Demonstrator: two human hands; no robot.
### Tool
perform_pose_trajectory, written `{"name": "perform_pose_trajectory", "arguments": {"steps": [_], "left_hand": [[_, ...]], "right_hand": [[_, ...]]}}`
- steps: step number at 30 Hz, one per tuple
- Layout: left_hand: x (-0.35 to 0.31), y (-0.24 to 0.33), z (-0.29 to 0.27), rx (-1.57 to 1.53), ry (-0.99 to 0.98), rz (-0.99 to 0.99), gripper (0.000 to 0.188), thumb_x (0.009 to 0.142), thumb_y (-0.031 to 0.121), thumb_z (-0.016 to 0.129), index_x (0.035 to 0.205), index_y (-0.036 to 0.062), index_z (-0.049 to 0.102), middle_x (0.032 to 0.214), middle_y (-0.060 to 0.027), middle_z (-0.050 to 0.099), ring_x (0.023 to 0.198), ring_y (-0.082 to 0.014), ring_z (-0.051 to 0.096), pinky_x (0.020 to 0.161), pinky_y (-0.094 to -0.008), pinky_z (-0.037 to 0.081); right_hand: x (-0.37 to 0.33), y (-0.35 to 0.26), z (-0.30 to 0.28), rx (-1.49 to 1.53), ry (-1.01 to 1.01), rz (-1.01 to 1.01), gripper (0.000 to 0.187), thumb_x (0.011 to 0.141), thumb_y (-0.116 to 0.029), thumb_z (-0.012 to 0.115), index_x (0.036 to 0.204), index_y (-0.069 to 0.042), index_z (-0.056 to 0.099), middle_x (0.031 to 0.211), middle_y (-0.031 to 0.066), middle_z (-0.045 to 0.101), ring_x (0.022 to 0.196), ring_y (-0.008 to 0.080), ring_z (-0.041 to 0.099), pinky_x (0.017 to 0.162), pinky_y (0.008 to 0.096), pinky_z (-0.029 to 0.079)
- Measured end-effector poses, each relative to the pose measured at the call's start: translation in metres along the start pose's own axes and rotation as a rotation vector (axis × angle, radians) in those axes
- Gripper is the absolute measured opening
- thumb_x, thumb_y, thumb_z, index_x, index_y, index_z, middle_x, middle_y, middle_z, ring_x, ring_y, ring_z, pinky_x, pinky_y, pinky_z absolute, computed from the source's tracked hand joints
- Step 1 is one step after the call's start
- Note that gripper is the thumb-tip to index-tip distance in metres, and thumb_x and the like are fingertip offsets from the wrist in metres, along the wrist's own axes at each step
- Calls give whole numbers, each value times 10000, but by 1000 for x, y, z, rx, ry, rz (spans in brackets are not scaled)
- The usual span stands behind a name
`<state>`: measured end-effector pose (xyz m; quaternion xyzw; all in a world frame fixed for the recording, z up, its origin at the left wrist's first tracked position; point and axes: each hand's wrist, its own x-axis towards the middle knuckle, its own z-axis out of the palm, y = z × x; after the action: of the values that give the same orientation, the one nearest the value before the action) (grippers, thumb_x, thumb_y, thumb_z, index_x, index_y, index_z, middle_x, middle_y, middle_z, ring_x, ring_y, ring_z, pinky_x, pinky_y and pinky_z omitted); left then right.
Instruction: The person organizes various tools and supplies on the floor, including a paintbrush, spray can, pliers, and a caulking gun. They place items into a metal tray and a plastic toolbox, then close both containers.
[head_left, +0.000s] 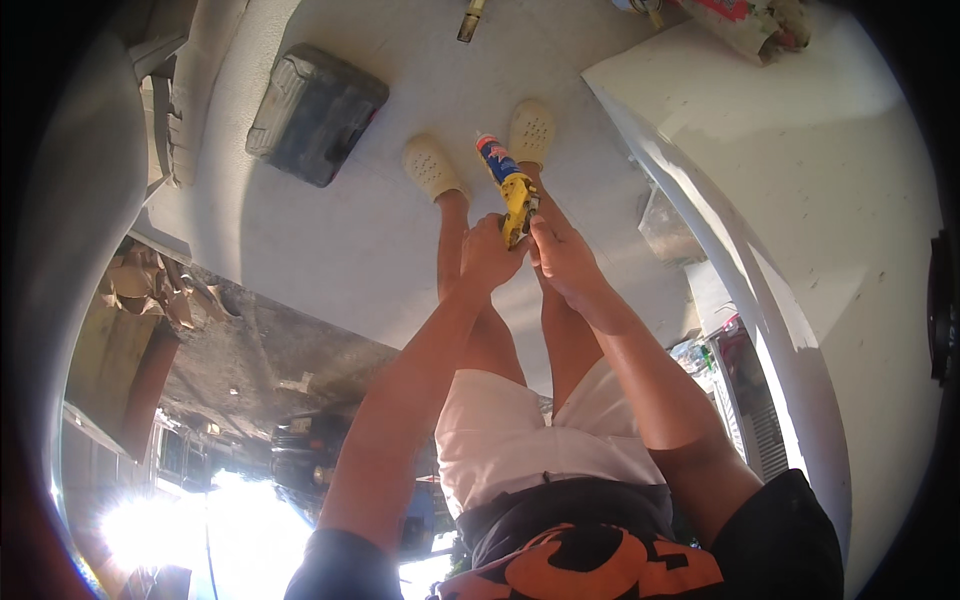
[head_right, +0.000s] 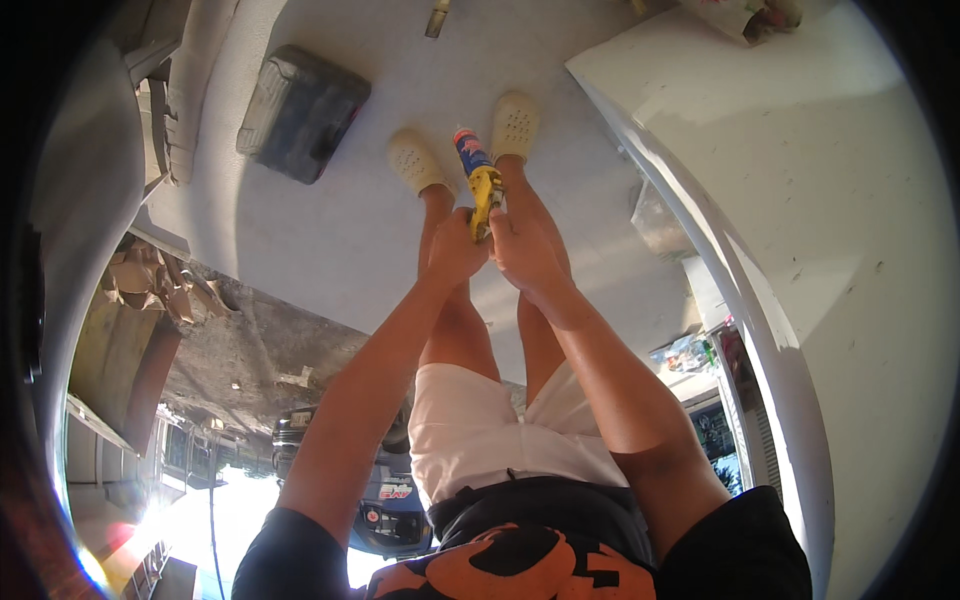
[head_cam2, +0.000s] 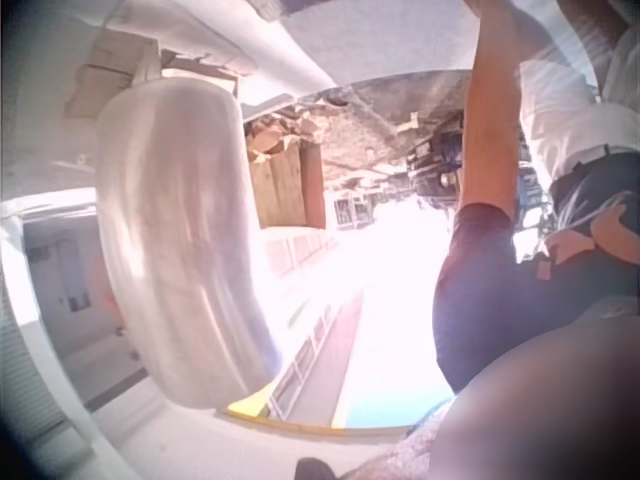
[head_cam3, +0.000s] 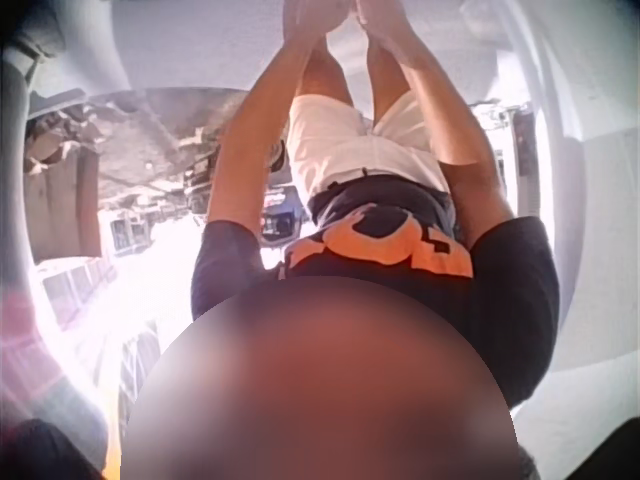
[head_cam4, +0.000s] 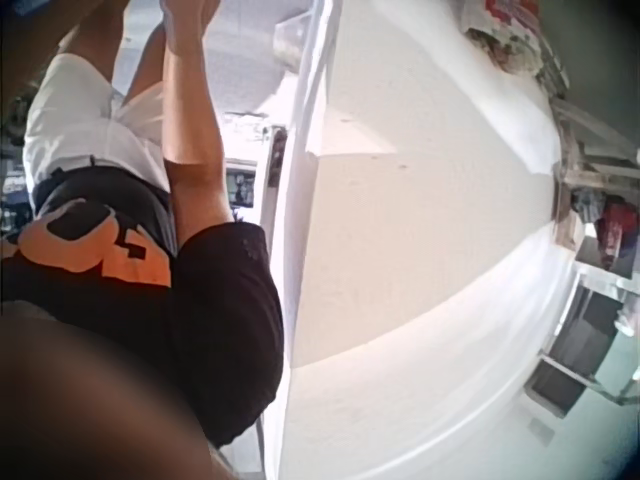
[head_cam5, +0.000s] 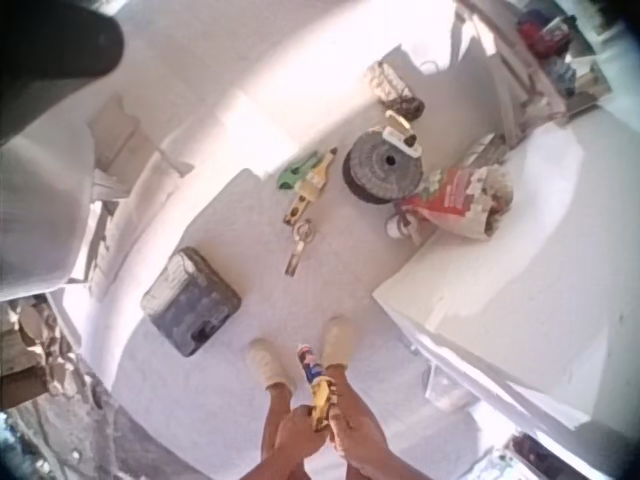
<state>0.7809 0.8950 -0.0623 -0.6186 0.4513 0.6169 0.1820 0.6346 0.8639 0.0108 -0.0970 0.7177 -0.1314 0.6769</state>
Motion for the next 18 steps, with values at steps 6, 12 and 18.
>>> {"name": "perform_pose_trajectory", "arguments": {"steps": [6, 12, 18], "left_hand": [[7, 11, 15, -28, 138, -294, 417, 864, 411, 771, 1022, 41, 661, 1048, -176, 738, 1007, -356, 726, 833, -484, 566], [16, -10, 16, 4, 73, -7, 487, 938, 411, 668, 1213, 17, 592, 1113, -219, 724, 1049, -393, 704, 898, -502, 556], [0, -23, 20, -271, 294, 448, 585, 967, 414, 664, 1322, -36, 548, 1136, -265, 691, 1142, -434, 629, 974, -505, 509]], "right_hand": [[3, 13, 27, -333, 60, 64, 439, 1080, -361, 462, 976, 27, 638, 749, 175, 637, 696, 319, 612, 655, 440, 477], [2, 9, 33, -352, 154, -232, 424, 1068, -326, 466, 1006, 48, 656, 838, 252, 695, 804, 428, 674, 742, 499, 516], [-3, 19, 12, -188, 20, -71, 378, 1057, -214, 516, 1352, 15, 573, 793, 51, 582, 608, 118, 521, 554, 338, 442]]}}
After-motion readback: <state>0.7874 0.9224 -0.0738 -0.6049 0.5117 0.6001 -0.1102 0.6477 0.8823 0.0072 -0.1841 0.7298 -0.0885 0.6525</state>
